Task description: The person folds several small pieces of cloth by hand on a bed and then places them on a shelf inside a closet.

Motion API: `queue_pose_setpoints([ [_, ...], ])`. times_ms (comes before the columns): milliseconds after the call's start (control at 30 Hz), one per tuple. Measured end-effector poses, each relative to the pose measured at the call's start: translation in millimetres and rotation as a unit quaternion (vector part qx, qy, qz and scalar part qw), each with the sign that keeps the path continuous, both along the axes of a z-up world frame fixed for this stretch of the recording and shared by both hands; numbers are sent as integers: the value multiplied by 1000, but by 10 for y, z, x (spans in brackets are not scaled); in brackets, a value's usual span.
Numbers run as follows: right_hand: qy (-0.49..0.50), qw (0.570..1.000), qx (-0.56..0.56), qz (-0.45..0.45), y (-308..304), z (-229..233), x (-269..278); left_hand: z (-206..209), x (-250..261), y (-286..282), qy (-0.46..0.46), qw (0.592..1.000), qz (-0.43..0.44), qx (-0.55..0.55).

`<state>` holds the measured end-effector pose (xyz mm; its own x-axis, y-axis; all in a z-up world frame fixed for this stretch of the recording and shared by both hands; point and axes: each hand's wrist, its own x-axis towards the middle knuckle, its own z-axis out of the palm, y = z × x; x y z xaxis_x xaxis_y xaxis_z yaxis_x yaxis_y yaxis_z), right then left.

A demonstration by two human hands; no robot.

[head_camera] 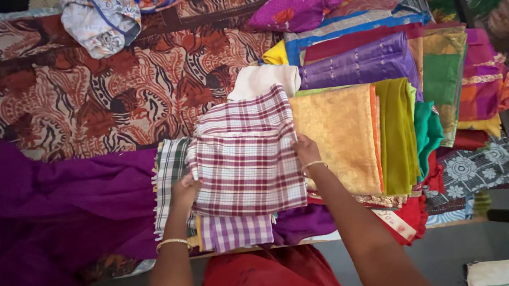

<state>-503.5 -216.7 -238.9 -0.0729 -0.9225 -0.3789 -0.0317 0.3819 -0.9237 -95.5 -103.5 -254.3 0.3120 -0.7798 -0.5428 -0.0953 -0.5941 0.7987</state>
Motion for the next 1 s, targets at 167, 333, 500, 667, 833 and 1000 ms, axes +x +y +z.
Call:
queue_pose_setpoints([
  [167, 15, 993, -73, -87, -128, 77, -6, -19, 7, -5, -50, 983, 66, -162],
  [333, -96, 990, 105, -11, 414, 373, -104, 87, -61, 245, -51, 993, 60, -93],
  [500, 77, 988, 110, 80, 1383, 378, -225, -8, -134, 958, 111, 993, 35, -20],
  [667, 124, 985, 65, 101, 1515, 418, -257, 19, -39, 995, 192, 977, 66, 70],
  [833, 167, 981, 67, 76, 1730, 1304, -425, 878, 174, 934, -40, 993, -101, -48],
  [1000, 321, 913, -102, 229, 2297, 2248, -856, 2217, 217, 1481, -10, 992, -110, -59],
])
